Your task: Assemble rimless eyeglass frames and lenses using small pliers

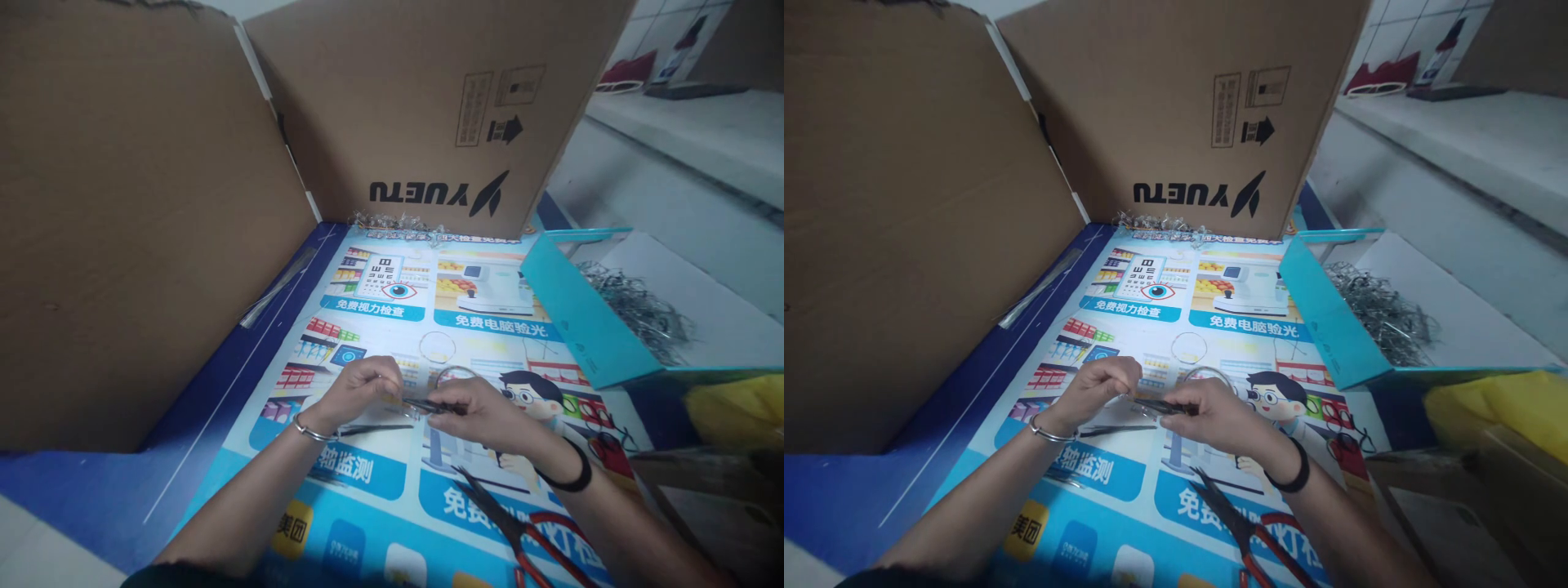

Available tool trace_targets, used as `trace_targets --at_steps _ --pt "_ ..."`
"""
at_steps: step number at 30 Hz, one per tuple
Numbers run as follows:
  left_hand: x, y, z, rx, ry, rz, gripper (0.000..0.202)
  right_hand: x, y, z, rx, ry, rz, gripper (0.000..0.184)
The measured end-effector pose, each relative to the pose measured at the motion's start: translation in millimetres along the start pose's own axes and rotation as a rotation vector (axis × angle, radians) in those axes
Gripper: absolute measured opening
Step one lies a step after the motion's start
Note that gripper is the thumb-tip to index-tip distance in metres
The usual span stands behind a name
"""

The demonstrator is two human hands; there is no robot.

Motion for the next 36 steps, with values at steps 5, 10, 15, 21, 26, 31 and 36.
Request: trace_targets --at_steps 5,10,15,21,26,31,36 --pt "-5 3.5 0 0.025 0.030 -0.034 0.026 -5 3 -1 0.034 0.029 0.095 0.029" --pt "-8 8.4 1 0.081 0.089 -0.069 0.027 -5 6 -1 0.082 0.040 0.166 0.023" --pt "-6 12.9 0 0.161 0.123 -0.117 0.021 1 7 0 0.114 0.028 0.300 0.020" --pt "-10 18.1 0 0.231 0.181 -0.091 0.014 0 11 -1 0.152 -0.003 0.359 0.018" --pt "-13 11.1 -3 0.116 0.227 -0.046 0.013 0 15 -1 0.173 -0.020 0.357 0.018" --pt "-16 8.4 -3 0.051 0.253 -0.105 0.015 1 15 -1 0.167 -0.021 0.374 0.016" --pt "-16 7.5 -3 0.051 0.268 -0.166 0.015 3 16 1 0.192 -0.032 0.448 0.015"
Point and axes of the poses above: each hand's wrist, its own z-axis away from the middle knuckle, its own y-axis out of the back of the hand, x = y × z, the point moved 10 cm from there along -z, towards the middle knuckle, and after that the axes turned 9 degrees about y, right-handed, at the moved point
